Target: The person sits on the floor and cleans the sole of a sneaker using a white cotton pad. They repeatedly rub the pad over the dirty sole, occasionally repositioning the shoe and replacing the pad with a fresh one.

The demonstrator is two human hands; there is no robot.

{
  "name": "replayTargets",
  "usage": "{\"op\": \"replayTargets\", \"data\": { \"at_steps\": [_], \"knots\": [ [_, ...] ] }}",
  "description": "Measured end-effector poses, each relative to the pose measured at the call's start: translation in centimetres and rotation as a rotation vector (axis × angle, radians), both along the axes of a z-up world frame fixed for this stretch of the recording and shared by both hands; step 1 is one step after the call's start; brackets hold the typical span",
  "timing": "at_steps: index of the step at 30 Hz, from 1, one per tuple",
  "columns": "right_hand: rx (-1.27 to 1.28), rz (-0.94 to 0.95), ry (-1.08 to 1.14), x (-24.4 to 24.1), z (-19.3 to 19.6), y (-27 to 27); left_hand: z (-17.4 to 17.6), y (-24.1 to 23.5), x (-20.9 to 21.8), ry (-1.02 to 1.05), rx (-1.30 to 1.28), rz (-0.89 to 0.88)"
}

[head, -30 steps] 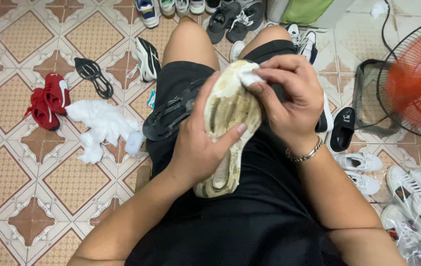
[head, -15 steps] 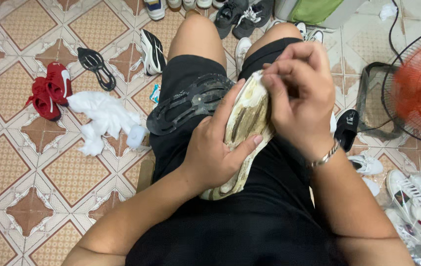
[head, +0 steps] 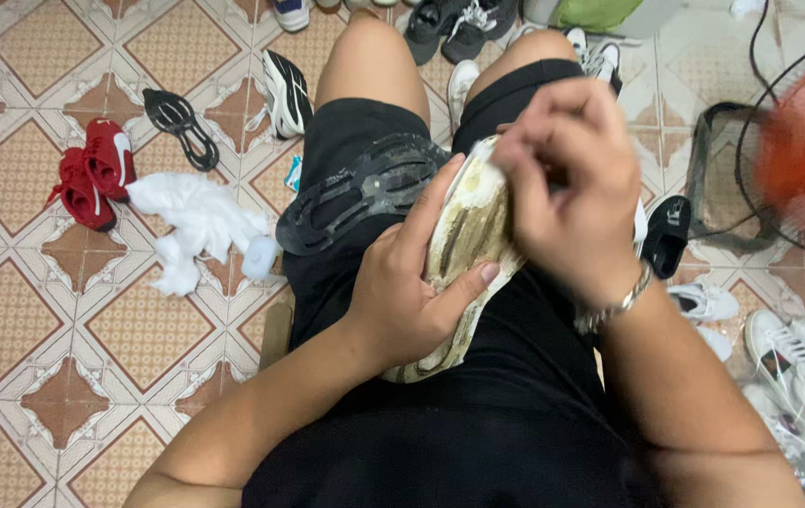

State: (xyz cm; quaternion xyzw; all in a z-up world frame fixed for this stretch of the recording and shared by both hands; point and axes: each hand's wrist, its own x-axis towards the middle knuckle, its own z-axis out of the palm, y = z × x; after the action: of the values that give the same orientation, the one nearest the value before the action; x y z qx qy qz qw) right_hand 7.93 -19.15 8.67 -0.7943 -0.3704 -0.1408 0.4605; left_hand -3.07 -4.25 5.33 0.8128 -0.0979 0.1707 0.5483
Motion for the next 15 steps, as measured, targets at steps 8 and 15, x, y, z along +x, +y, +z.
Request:
{"op": "replayTargets", "data": {
  "at_steps": [8,15],
  "knots": [
    [-0.011,0.022,-0.027,0.0,0.9,0.0,0.2,-0.2,0.0,-0.006,0.041,0.020],
    [0.028,0.093,0.011,-0.9,2.2,0.4,0.4,-0.2,0.3,-0.022,0.059,0.059]
  ]
}}
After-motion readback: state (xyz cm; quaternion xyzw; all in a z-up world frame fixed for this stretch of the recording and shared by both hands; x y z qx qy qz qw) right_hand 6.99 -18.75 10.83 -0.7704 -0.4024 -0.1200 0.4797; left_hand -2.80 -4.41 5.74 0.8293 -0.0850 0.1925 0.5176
